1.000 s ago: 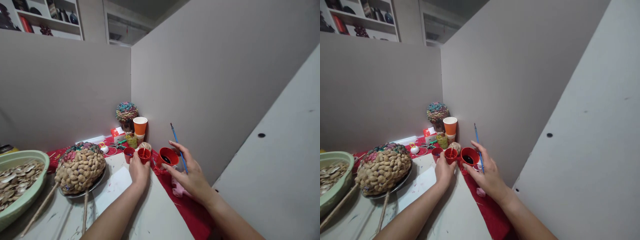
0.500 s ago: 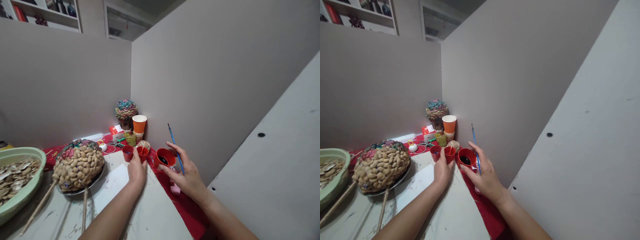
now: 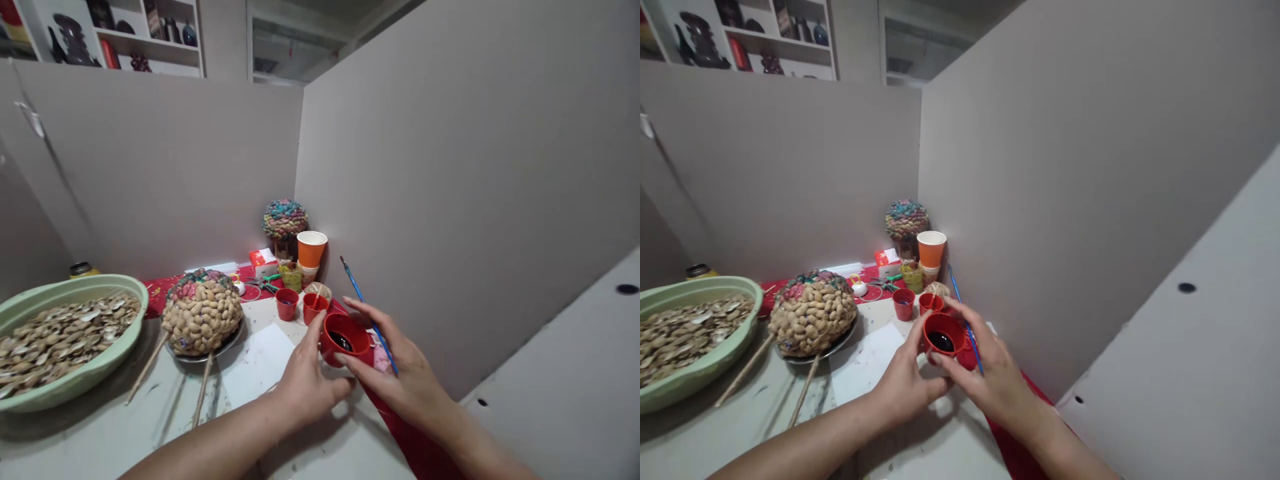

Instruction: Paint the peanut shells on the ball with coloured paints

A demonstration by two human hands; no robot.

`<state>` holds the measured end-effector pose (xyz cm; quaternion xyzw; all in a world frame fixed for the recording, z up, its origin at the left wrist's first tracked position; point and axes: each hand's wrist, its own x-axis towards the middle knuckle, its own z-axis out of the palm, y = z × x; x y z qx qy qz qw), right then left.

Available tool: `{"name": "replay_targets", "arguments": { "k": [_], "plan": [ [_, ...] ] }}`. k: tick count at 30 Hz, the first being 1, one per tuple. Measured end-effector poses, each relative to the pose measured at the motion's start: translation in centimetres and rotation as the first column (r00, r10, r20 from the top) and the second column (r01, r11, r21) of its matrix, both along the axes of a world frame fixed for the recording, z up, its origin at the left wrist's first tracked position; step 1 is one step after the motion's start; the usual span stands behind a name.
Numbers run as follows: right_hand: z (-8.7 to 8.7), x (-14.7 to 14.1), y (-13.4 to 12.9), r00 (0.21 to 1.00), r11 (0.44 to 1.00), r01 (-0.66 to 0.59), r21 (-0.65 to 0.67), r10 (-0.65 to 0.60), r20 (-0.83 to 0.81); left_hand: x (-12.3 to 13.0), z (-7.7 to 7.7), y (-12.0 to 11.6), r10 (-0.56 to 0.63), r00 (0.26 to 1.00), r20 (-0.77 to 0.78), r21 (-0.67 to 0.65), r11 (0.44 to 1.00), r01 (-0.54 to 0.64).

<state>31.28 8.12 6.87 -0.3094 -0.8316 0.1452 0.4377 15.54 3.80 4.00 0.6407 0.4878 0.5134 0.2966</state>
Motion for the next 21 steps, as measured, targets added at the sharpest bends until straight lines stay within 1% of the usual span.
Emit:
{"name": "replay_targets", "arguments": {
  "k": [1, 2, 4, 5, 8, 10, 11, 13, 16, 18, 20, 21],
  "plan": [
    [0.0, -0.4, -0.2, 1.0, 1.0, -0.028, -0.014, 0.028, 0.015, -0.4, 0.4, -0.5, -0.058, 0.996, 0.075, 0.019, 0.998, 0.056],
    [0.0, -0.8, -0.4, 0.998, 0.998, -0.053, -0.022, 0.054, 0.028, -0.8, 0.7, -0.9, -0.088, 0.987, 0.136, 0.027, 0.996, 0.085],
    [-0.3, -1.7, -0.7, 0.995, 0.996, -0.087, -0.014, 0.088, 0.054, -1.8, 1.2, -1.6, -0.117, 0.961, 0.25, 0.035, 0.993, 0.112],
    [-0.4, -2.2, -0.8, 0.992, 0.995, -0.103, 0.001, 0.102, 0.069, -2.4, 1.4, -1.9, -0.108, 0.952, 0.287, 0.029, 0.994, 0.104],
    [-0.8, -3.9, -0.9, 0.977, 0.98, -0.187, 0.061, 0.179, 0.113, -4.2, 1.5, -2.8, -0.078, 0.948, 0.309, -0.005, 0.996, 0.084],
    [-0.6, -5.0, -0.8, 0.959, 0.961, -0.262, 0.092, 0.248, 0.139, -5.6, 1.2, -3.5, -0.028, 0.955, 0.294, -0.024, 0.999, 0.037],
    [-0.4, -5.6, -0.8, 0.95, 0.951, -0.291, 0.101, 0.275, 0.149, -6.2, 0.9, -3.8, -0.021, 0.958, 0.286, -0.023, 0.999, 0.029],
    [0.6, -6.6, -0.8, 0.939, 0.935, -0.331, 0.129, 0.313, 0.145, -7.5, 0.3, -4.5, 0.031, 0.96, 0.279, -0.034, 0.999, -0.023],
    [2.8, -8.2, -1.1, 0.927, 0.905, -0.375, 0.202, 0.367, 0.074, -9.1, -0.7, -5.4, 0.157, 0.954, 0.255, -0.064, 0.987, -0.146],
    [4.6, -9.3, -1.4, 0.91, 0.888, -0.39, 0.243, 0.412, -0.046, -9.9, -1.7, -6.0, 0.215, 0.94, 0.266, -0.089, 0.976, -0.198],
    [6.2, -10.4, -1.8, 0.881, 0.889, -0.356, 0.287, 0.421, -0.214, -10.7, -3.1, -6.3, 0.266, 0.916, 0.3, -0.148, 0.962, -0.231],
    [6.8, -11.0, -2.0, 0.857, 0.89, -0.335, 0.308, 0.424, -0.293, -11.0, -3.8, -6.4, 0.31, 0.9, 0.306, -0.194, 0.946, -0.26]
  ]
}}
